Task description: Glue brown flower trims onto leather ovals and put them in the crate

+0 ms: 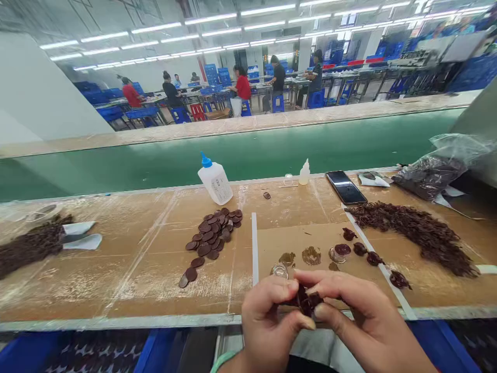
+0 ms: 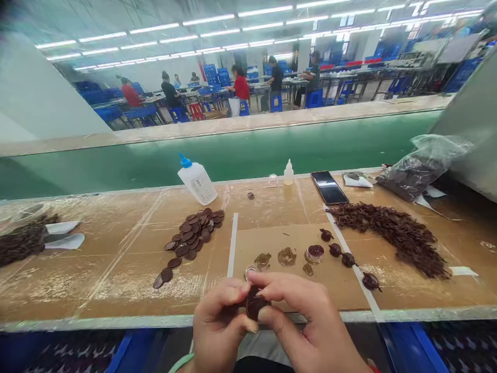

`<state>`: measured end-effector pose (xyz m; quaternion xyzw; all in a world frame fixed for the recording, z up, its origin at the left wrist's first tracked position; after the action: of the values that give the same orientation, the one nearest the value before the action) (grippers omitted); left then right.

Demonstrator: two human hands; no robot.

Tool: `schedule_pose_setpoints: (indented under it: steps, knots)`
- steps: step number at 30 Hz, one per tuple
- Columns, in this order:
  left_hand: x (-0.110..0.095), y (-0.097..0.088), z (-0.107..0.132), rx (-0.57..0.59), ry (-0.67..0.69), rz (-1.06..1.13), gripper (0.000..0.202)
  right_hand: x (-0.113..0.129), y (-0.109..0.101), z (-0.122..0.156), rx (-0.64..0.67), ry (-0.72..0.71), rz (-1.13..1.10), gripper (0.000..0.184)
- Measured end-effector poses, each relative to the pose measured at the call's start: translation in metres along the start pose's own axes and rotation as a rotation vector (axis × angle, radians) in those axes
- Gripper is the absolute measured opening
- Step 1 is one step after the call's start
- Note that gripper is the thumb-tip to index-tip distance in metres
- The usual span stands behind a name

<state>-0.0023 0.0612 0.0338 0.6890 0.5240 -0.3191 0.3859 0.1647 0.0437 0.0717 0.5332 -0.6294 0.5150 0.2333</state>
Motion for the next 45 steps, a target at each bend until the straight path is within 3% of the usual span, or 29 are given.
schedule_pose_setpoints:
  steps: [22,45]
  knots:
    - [0.0009,-0.0002,0.0024,-0.041,0.059,-0.088,0.03,-0.0041,0.0016,0.0016,-0.024,-0.037,-0.028,0.028]
    - [0.0029,-0.0025,0.0037,-0.071,0.041,-0.09,0.03,-0.0099,0.006,0.0024,-0.023,0.025,-0.012,0.012]
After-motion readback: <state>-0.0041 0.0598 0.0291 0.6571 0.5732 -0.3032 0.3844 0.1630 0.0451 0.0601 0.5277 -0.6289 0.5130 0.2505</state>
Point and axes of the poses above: each hand's wrist, its own z-axis away from the middle knuckle, its own y-axis out of the palm, x = y × z, the point moved 7 cm from there along -z, towards the middle knuckle, and after that the axes turned 4 degrees about x, right-handed, at the moved point
